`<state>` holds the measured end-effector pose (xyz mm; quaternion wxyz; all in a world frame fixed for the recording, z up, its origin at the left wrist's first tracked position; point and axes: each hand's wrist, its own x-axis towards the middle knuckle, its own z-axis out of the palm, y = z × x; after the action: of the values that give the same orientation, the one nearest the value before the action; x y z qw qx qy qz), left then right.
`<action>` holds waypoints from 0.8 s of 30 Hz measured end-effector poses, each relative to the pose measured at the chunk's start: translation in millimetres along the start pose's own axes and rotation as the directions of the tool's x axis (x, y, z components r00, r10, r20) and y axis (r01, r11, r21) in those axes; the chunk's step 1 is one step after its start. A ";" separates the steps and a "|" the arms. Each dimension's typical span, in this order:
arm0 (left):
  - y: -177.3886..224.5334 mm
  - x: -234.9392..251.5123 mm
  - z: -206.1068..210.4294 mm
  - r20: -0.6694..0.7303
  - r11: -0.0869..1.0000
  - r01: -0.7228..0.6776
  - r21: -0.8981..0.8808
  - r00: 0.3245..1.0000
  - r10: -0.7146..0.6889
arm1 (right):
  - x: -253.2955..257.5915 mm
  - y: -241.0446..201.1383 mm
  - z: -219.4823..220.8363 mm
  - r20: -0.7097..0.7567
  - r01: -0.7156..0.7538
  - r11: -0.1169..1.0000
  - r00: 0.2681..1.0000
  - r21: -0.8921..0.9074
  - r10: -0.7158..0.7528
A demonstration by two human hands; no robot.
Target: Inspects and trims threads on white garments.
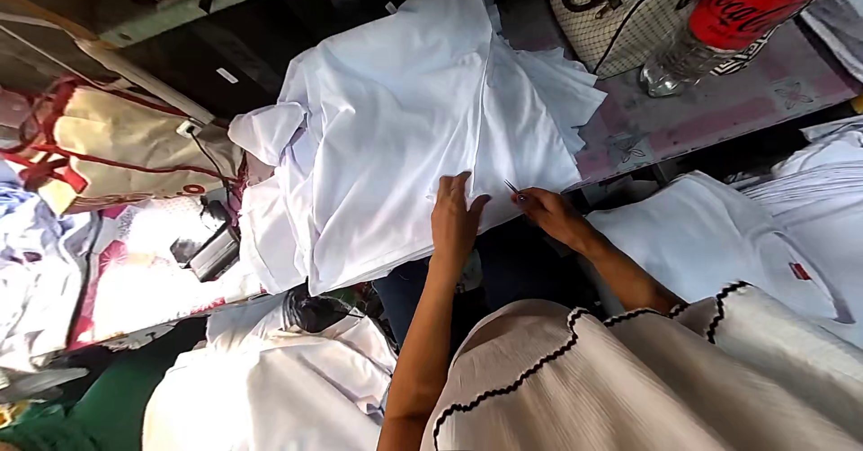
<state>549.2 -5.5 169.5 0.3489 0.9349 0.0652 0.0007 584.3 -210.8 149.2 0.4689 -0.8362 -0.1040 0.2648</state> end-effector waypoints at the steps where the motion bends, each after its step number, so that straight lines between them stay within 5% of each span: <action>1: -5.0 8.4 11.0 0.004 0.999 -0.042 0.004 0.999 0.042 | 1.2 1.3 0.6 -0.019 0.012 1.000 1.000 -0.008 -0.012; 6: -41.0 -5.6 21.6 0.040 0.983 -0.155 -0.095 0.986 0.159 | 6.5 22.2 3.0 -0.072 0.048 0.999 0.996 0.021 -0.046; 11: -32.2 -50.7 -37.0 0.458 0.995 -0.002 0.103 0.888 -0.045 | 6.7 24.5 1.5 -0.053 0.026 0.996 0.998 0.090 -0.021; 14: -4.9 -47.6 -30.5 0.146 0.998 -0.057 0.032 0.988 0.052 | 9.6 20.8 -2.3 -0.054 0.044 0.990 0.998 0.131 -0.037; 16: 0.4 -24.3 -5.7 -0.007 0.992 -0.125 -0.027 0.992 0.124 | 11.1 19.1 -2.2 -0.065 0.061 0.986 0.997 0.153 -0.052; 20: -20.5 1.1 34.2 0.013 0.978 -0.209 0.007 0.978 0.209 | 5.3 21.5 -1.2 -0.117 -0.014 0.989 0.993 0.150 0.032; 24: -25.0 -31.1 -7.8 0.379 0.993 -0.053 0.106 0.925 0.009 | -5.4 32.8 -12.4 -0.074 -0.067 0.957 0.993 0.283 0.091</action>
<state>515.0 14.5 160.5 0.3009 0.9368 -0.0183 -0.1776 584.0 -239.8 128.8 0.5756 -0.7755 -0.0117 0.2590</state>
